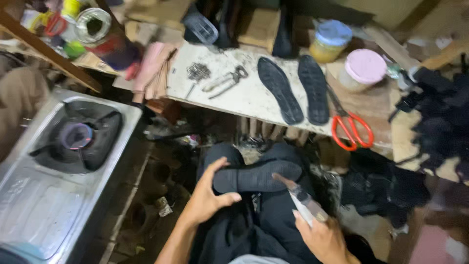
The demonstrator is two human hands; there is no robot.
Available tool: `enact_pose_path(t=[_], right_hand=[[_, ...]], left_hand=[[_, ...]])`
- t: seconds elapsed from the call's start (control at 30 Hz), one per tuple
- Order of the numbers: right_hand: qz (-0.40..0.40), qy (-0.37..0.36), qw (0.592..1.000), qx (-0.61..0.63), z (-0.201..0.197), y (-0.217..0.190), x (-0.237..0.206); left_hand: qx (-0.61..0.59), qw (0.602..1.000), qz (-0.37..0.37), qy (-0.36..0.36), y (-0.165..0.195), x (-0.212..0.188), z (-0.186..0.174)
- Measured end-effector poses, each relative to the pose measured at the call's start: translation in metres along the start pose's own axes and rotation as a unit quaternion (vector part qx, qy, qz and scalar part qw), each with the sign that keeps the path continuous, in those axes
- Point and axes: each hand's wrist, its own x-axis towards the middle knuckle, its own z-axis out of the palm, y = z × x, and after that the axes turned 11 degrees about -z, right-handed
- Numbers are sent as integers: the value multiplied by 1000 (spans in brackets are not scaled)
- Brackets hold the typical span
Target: The person sits at a workbench and hammers a shoe upper fitted over a last, pressing and tapping the sole to seat it onto the shoe. They reposition the shoe repeatedly, work the edges with the hammer, and place the finished shoe on the shelf before handling another shoe.
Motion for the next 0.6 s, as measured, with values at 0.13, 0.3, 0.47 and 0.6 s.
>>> enact_pose_path(t=[0.13,0.3,0.47,0.6], right_hand=[[98,9,988,121,-20,-3,20],[-116,142,852,491,-55,-20,67],[-145,-25,937,318,-27,-72,107],[181,-207,939,208,-11,-85,112]], left_hand=[[-49,973,-222,-27,10,-1,-13],[53,996,-74,-9,4,11,-26],[48,997,-58,-10,-4,13,-32],[47,993,-100,-29,10,14,-41]])
